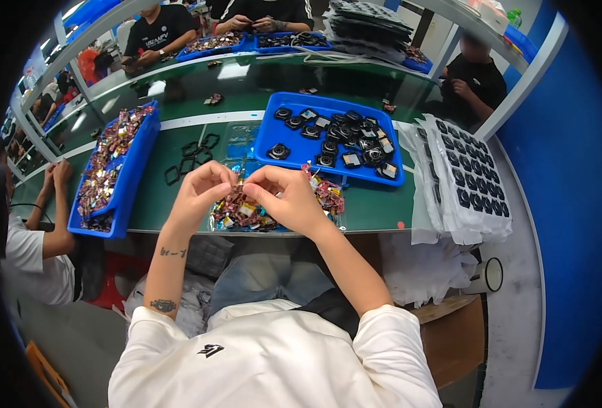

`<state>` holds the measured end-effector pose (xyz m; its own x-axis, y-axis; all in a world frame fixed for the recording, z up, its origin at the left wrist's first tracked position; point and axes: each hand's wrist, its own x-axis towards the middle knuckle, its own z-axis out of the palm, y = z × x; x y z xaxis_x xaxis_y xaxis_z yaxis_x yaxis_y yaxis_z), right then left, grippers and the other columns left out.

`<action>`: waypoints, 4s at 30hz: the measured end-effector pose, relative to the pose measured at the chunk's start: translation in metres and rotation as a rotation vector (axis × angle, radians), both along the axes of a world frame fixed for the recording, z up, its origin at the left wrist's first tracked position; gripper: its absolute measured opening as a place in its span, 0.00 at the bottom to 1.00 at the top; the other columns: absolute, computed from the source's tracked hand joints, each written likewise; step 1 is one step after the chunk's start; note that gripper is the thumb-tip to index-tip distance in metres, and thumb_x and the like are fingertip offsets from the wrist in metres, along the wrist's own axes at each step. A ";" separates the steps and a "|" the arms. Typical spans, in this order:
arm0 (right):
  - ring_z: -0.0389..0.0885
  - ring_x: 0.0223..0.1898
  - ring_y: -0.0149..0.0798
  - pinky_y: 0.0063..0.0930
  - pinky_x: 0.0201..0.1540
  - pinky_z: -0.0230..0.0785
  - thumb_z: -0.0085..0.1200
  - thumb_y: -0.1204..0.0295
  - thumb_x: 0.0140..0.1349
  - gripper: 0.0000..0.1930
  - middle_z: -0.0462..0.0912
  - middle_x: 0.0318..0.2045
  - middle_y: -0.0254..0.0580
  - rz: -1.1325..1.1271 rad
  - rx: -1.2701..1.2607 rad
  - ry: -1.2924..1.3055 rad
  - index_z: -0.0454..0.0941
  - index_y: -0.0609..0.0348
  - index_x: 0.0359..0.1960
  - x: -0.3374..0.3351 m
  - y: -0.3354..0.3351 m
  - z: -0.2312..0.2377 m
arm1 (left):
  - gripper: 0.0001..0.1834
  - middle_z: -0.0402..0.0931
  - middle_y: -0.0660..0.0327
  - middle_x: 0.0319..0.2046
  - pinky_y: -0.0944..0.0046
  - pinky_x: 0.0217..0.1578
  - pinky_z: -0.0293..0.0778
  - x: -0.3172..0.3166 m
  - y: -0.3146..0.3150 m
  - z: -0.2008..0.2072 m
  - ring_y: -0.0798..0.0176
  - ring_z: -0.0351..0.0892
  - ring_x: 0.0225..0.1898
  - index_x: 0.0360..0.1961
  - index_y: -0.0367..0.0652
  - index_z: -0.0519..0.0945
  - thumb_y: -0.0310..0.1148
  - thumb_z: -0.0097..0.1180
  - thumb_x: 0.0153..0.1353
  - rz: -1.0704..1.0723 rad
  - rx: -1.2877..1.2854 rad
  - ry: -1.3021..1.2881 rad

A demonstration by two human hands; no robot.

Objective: The recorder is assembling small electronics by attaching small batteries and circuit boards to protective frames on an assembly line.

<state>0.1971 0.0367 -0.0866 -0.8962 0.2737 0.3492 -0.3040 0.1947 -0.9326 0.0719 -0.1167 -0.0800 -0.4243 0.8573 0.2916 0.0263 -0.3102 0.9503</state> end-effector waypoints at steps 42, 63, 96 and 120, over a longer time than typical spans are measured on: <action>0.79 0.33 0.28 0.20 0.36 0.72 0.61 0.83 0.53 0.04 0.80 0.29 0.38 0.232 -0.454 -0.139 0.80 0.65 0.31 -0.024 0.023 -0.004 | 0.05 0.79 0.59 0.30 0.73 0.31 0.72 -0.010 0.009 -0.029 0.71 0.76 0.30 0.30 0.32 0.81 0.23 0.63 0.54 0.064 -0.165 -0.223; 0.72 0.46 0.45 0.36 0.47 0.68 0.65 0.51 0.45 0.32 0.73 0.43 0.44 -0.001 0.977 -0.307 0.76 0.55 0.51 -0.063 0.082 0.013 | 0.03 0.77 0.56 0.32 0.72 0.32 0.73 -0.020 0.027 -0.023 0.69 0.77 0.30 0.31 0.32 0.78 0.22 0.58 0.57 0.200 -0.020 -0.329; 0.80 0.41 0.30 0.24 0.43 0.78 0.53 0.82 0.59 0.15 0.80 0.41 0.45 -0.006 -0.326 -0.156 0.72 0.67 0.49 -0.060 0.072 -0.003 | 0.05 0.77 0.52 0.45 0.75 0.35 0.73 -0.020 0.094 -0.013 0.71 0.77 0.37 0.32 0.31 0.82 0.23 0.60 0.55 0.536 -0.197 0.097; 0.82 0.38 0.30 0.23 0.37 0.80 0.50 0.78 0.63 0.08 0.82 0.36 0.45 -0.121 -0.237 -0.096 0.75 0.69 0.43 -0.050 0.069 -0.008 | 0.07 0.80 0.50 0.41 0.72 0.33 0.78 -0.010 0.091 -0.013 0.69 0.80 0.35 0.34 0.30 0.82 0.22 0.62 0.53 0.528 -0.125 0.032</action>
<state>0.1475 0.1057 -0.0951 -0.8781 0.4442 0.1775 -0.1996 -0.0030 -0.9799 0.0623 -0.0258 -0.0932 -0.7993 0.5590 0.2207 0.1772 -0.1318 0.9753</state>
